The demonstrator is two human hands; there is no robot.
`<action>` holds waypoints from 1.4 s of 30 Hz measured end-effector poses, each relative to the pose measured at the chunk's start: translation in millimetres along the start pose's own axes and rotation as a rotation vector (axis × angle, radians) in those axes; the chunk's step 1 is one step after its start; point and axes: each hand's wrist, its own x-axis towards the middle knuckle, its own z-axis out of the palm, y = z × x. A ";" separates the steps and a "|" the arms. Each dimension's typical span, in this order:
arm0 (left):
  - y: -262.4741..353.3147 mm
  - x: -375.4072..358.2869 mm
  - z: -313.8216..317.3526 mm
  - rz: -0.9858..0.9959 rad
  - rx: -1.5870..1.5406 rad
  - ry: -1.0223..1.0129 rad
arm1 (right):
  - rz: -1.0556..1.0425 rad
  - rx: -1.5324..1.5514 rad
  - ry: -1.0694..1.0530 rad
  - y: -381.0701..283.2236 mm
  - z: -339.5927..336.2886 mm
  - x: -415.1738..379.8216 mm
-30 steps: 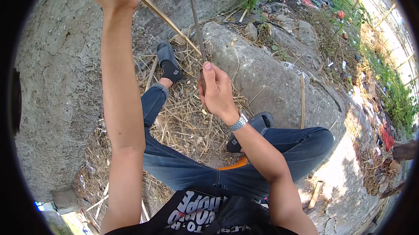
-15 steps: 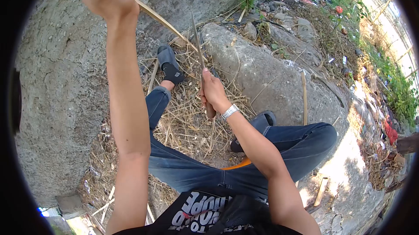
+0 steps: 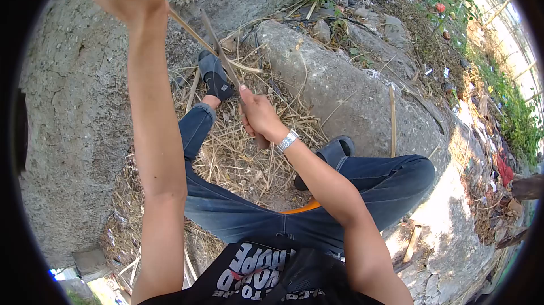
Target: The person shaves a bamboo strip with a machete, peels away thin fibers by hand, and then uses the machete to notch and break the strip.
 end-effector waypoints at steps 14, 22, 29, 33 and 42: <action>57.5 -35.9 14.7 0.050 0.578 0.081 | -0.331 0.236 0.111 -47.6 8.1 -13.3; 65.6 -39.1 13.4 0.090 0.607 0.084 | 0.143 -0.159 -0.040 -30.4 -4.3 2.5; 56.2 -56.1 -39.1 0.071 0.484 0.246 | -0.421 0.474 0.161 -118.8 6.9 -17.0; 60.2 -35.5 -24.5 0.128 0.325 0.181 | -0.406 0.025 0.076 3.8 16.9 -2.2; 59.3 -63.4 23.5 0.084 0.468 0.122 | 0.680 0.088 0.026 58.3 -31.3 -9.6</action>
